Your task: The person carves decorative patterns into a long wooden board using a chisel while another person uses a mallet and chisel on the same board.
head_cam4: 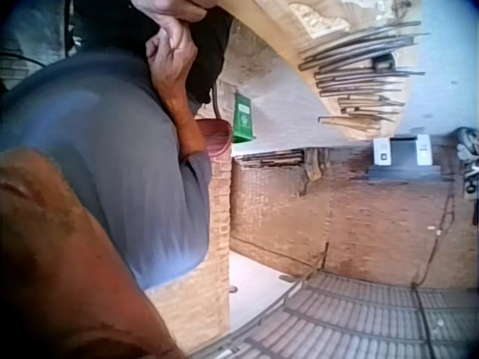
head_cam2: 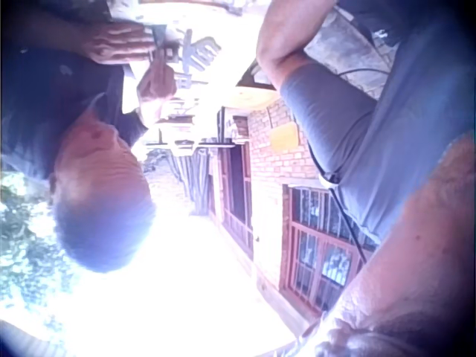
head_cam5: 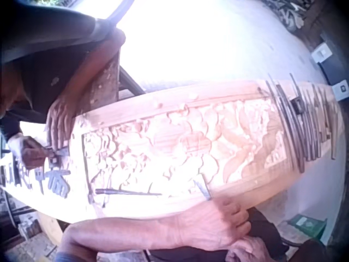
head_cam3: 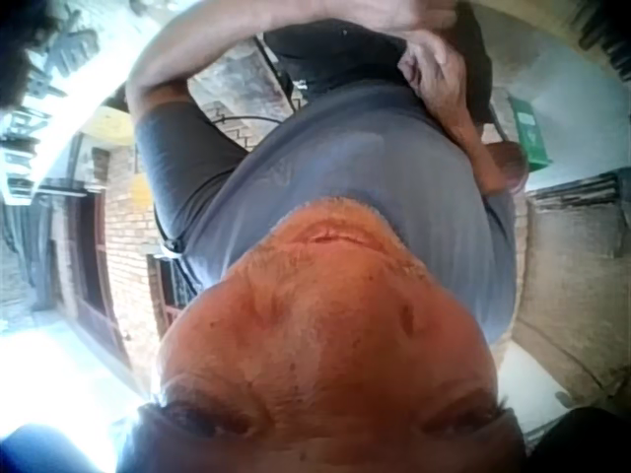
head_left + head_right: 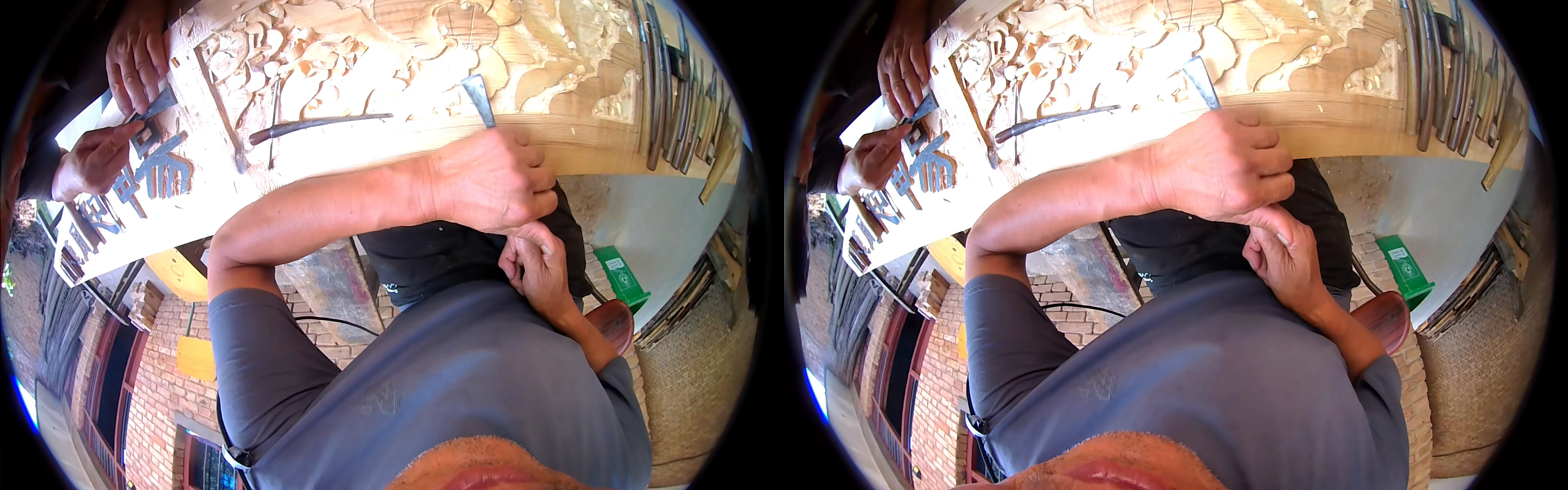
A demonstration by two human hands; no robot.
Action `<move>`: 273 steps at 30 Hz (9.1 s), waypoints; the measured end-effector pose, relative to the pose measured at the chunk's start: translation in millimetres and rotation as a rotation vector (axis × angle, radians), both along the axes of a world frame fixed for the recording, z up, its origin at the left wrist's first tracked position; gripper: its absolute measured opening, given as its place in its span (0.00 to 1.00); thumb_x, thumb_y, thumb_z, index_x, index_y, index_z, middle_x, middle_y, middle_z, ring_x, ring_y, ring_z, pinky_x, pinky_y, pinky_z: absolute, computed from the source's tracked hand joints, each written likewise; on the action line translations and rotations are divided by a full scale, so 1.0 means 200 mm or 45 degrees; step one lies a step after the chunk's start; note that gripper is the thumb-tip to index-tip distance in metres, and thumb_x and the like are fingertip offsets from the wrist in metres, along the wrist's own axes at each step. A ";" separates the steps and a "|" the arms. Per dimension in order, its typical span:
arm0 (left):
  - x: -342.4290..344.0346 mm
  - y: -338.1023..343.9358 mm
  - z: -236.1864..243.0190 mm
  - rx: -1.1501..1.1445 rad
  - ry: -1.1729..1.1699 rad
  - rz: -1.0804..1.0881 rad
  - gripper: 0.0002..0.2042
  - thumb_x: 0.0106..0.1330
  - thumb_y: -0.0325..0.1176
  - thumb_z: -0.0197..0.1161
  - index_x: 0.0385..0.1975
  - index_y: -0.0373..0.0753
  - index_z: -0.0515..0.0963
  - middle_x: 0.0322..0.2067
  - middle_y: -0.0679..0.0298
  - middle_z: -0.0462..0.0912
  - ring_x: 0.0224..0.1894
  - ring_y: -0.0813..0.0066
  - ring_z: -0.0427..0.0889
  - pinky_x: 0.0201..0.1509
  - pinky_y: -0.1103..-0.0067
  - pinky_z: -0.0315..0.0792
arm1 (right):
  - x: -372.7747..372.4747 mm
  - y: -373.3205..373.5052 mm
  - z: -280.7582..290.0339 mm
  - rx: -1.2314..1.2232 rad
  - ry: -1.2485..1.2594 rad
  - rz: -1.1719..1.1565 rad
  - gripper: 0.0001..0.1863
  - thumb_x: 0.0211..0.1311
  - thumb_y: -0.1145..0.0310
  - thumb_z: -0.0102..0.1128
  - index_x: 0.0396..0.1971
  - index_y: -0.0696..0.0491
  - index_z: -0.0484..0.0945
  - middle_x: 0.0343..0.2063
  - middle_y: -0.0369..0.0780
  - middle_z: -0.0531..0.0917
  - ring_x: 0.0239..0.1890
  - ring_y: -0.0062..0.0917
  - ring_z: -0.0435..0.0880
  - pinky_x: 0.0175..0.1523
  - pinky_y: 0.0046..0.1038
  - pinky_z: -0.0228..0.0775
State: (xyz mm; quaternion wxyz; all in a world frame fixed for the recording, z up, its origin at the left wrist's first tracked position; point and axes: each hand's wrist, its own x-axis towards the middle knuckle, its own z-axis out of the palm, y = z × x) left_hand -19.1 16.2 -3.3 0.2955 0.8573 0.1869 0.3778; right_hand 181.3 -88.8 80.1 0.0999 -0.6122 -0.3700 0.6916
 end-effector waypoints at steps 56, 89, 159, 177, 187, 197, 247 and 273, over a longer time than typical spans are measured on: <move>-0.03 0.07 0.06 -0.006 -0.132 0.092 0.20 0.70 0.55 0.71 0.29 0.45 0.78 0.32 0.67 0.78 0.35 0.67 0.80 0.43 0.69 0.77 | -0.02 0.21 -0.03 0.037 0.119 0.071 0.20 0.87 0.62 0.55 0.29 0.55 0.78 0.17 0.33 0.77 0.15 0.13 0.71 0.20 0.21 0.57; 0.28 -0.52 0.42 -0.247 -0.029 1.161 0.11 0.66 0.34 0.79 0.44 0.41 0.87 0.27 0.64 0.84 0.25 0.65 0.84 0.29 0.71 0.75 | 0.18 0.01 0.08 0.086 0.381 0.128 0.17 0.83 0.65 0.65 0.29 0.54 0.77 0.21 0.33 0.80 0.18 0.13 0.75 0.23 0.22 0.64; -0.74 -0.40 0.28 -0.652 0.881 2.014 0.17 0.69 0.46 0.74 0.52 0.44 0.92 0.40 0.56 0.94 0.43 0.54 0.93 0.50 0.63 0.83 | 0.63 0.11 0.04 0.458 0.148 -0.180 0.13 0.85 0.63 0.63 0.55 0.56 0.84 0.25 0.36 0.84 0.15 0.13 0.75 0.18 0.19 0.64; -0.01 -0.69 0.17 0.069 0.326 1.844 0.11 0.64 0.23 0.77 0.45 0.41 0.89 0.46 0.59 0.91 0.51 0.54 0.88 0.56 0.63 0.81 | 1.49 0.87 0.16 0.769 -0.709 0.190 0.17 0.84 0.57 0.59 0.53 0.55 0.87 0.27 0.33 0.83 0.14 0.13 0.73 0.17 0.21 0.60; 0.24 -0.75 0.10 0.053 0.313 1.605 0.20 0.58 0.26 0.77 0.51 0.42 0.85 0.56 0.61 0.86 0.61 0.55 0.84 0.68 0.59 0.77 | 1.50 0.98 0.27 0.639 -0.740 0.356 0.19 0.87 0.59 0.55 0.59 0.57 0.85 0.26 0.33 0.79 0.14 0.12 0.69 0.17 0.19 0.57; 0.36 -0.74 0.22 -0.572 -0.323 1.455 0.19 0.71 0.30 0.76 0.59 0.36 0.83 0.42 0.54 0.91 0.42 0.55 0.91 0.45 0.68 0.85 | 0.57 0.04 0.15 0.447 0.172 0.065 0.11 0.89 0.63 0.52 0.52 0.54 0.77 0.25 0.35 0.84 0.17 0.11 0.75 0.21 0.15 0.60; 0.01 -0.47 0.00 -0.091 0.292 1.316 0.26 0.69 0.38 0.76 0.67 0.43 0.83 0.68 0.51 0.84 0.70 0.53 0.84 0.79 0.53 0.71 | -0.14 0.03 -0.07 0.181 0.394 0.220 0.18 0.87 0.58 0.58 0.41 0.59 0.81 0.26 0.39 0.88 0.24 0.19 0.85 0.33 0.23 0.77; 0.14 -1.12 0.38 -1.449 -0.991 1.686 0.28 0.87 0.48 0.62 0.74 0.33 0.75 0.26 0.74 0.77 0.25 0.89 0.69 0.26 0.85 0.59 | -0.33 0.41 -0.08 1.801 0.487 0.993 0.12 0.63 0.65 0.80 0.31 0.55 0.84 0.23 0.39 0.84 0.22 0.28 0.85 0.27 0.32 0.75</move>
